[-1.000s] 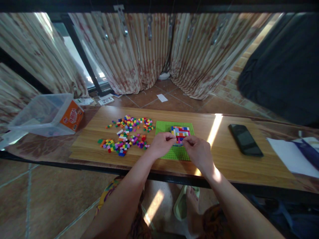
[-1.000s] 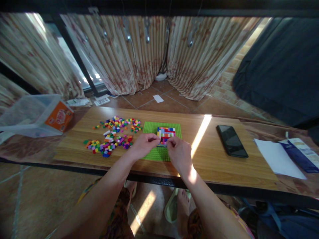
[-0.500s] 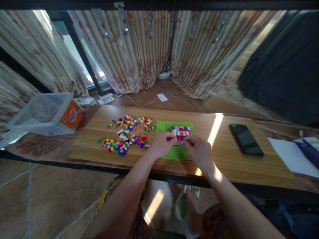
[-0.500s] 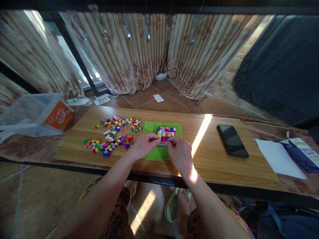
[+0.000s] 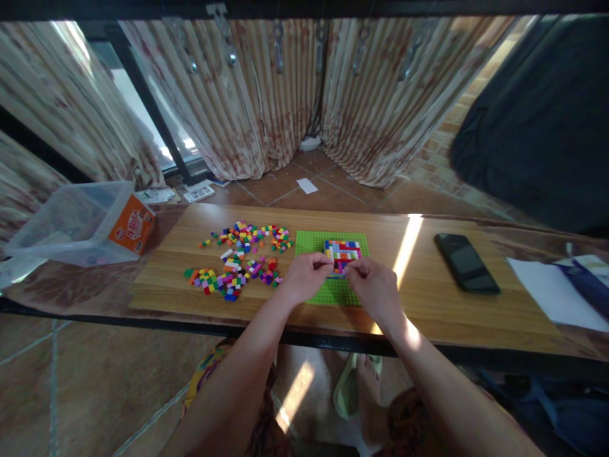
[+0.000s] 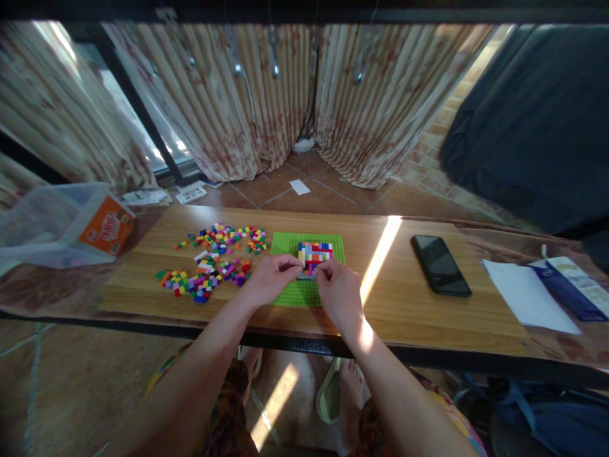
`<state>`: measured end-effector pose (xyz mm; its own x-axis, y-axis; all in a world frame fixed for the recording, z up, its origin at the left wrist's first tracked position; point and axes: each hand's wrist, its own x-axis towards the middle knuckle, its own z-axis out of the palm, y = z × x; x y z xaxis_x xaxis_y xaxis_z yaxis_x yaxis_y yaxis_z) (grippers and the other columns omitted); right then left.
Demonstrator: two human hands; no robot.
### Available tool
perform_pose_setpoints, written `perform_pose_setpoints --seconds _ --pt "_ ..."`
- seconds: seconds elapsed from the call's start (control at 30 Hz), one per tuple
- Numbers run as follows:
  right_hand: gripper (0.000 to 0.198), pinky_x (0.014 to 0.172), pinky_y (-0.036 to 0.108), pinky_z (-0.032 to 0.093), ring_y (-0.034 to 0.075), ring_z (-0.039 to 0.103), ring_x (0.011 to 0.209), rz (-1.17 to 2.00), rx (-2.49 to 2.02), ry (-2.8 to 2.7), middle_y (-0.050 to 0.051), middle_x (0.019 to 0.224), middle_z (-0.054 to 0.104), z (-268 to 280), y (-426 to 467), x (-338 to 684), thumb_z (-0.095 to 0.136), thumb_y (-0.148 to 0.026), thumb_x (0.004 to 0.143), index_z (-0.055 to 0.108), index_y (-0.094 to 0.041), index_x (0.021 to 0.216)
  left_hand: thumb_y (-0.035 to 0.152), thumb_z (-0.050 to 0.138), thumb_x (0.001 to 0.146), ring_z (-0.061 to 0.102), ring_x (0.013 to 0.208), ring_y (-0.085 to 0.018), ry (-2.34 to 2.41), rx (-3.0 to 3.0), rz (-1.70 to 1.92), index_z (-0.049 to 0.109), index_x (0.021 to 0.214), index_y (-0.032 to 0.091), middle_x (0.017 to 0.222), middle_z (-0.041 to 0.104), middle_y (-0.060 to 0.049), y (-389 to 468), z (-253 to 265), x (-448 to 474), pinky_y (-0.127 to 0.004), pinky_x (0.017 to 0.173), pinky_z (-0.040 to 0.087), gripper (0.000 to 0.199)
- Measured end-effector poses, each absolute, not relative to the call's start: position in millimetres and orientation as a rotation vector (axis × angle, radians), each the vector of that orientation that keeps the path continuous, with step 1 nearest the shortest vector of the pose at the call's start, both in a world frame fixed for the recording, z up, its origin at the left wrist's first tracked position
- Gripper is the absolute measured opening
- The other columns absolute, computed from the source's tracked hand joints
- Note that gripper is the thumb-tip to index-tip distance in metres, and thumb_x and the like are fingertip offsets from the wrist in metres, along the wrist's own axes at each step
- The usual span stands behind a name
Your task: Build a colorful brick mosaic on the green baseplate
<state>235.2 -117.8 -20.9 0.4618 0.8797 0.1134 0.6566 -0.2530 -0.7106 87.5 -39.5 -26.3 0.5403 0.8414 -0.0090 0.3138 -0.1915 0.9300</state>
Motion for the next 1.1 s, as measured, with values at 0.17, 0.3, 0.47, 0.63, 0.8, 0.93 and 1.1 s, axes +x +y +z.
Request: perform_pose_setpoints --seconds 0.17,0.3,0.47,0.63,0.8,0.93,1.1 --pt "0.021 0.063 0.029 0.042 0.018 0.065 0.065 0.416 -1.996 -1.289 0.002 0.069 0.072 -23 -117 237 0.054 -0.031 0.084 0.072 -0.022 0.077 0.017 0.063 0.080 0.068 0.076 -0.017 1.013 1.736 0.701 0.075 0.083 0.016 0.082 0.076 -0.004 -35 -28 82 -0.027 0.072 0.050 0.013" --pt "0.020 0.064 0.029 0.042 0.019 0.066 0.068 0.412 -1.965 -1.343 0.002 0.073 0.074 -24 -118 240 0.055 -0.033 0.085 0.072 -0.023 0.079 0.018 0.064 0.080 0.068 0.076 -0.017 1.022 1.775 0.708 0.076 0.081 0.017 0.081 0.077 -0.004 -36 -28 81 -0.027 0.072 0.051 0.012" --pt "0.022 0.069 0.029 0.044 0.020 0.068 0.074 0.395 -1.961 -1.413 0.002 0.078 0.076 -20 -120 243 0.055 -0.033 0.087 0.074 -0.023 0.083 0.019 0.066 0.079 0.069 0.076 -0.018 1.047 1.779 0.713 0.078 0.081 0.017 0.082 0.078 -0.005 -38 -31 84 -0.029 0.073 0.051 0.012" --pt "0.022 0.067 0.029 0.043 0.019 0.068 0.071 0.364 -1.944 -1.430 0.002 0.077 0.076 -15 -121 244 0.056 -0.032 0.088 0.075 -0.023 0.083 0.018 0.068 0.076 0.069 0.076 -0.017 1.043 1.709 0.726 0.077 0.079 0.017 0.080 0.077 -0.003 -41 -32 93 -0.029 0.074 0.051 0.009" --pt "0.022 0.068 0.029 0.045 0.019 0.068 0.071 0.342 -1.944 -1.418 0.002 0.077 0.076 -14 -122 246 0.056 -0.033 0.088 0.075 -0.023 0.083 0.013 0.069 0.073 0.067 0.071 -0.015 1.073 1.643 0.781 0.072 0.076 0.016 0.076 0.074 -0.003 -40 -35 98 -0.028 0.071 0.051 0.005" --pt "0.022 0.068 0.030 0.047 0.019 0.068 0.071 0.299 -1.951 -1.358 0.003 0.077 0.076 -13 -122 250 0.055 -0.032 0.087 0.075 -0.023 0.084 0.012 0.071 0.070 0.065 0.068 -0.015 1.132 1.640 0.812 0.068 0.074 0.016 0.072 0.071 -0.002 -40 -37 99 -0.026 0.067 0.049 0.006" --pt "0.024 0.070 0.032 0.050 0.018 0.067 0.070 0.209 -1.921 -1.186 0.005 0.083 0.076 -12 -120 258 0.056 -0.035 0.084 0.074 -0.020 0.086 0.014 0.073 0.068 0.063 0.068 -0.014 1.155 1.578 0.825 0.065 0.073 0.016 0.069 0.067 0.000 -39 -39 102 -0.026 0.066 0.047 0.010"
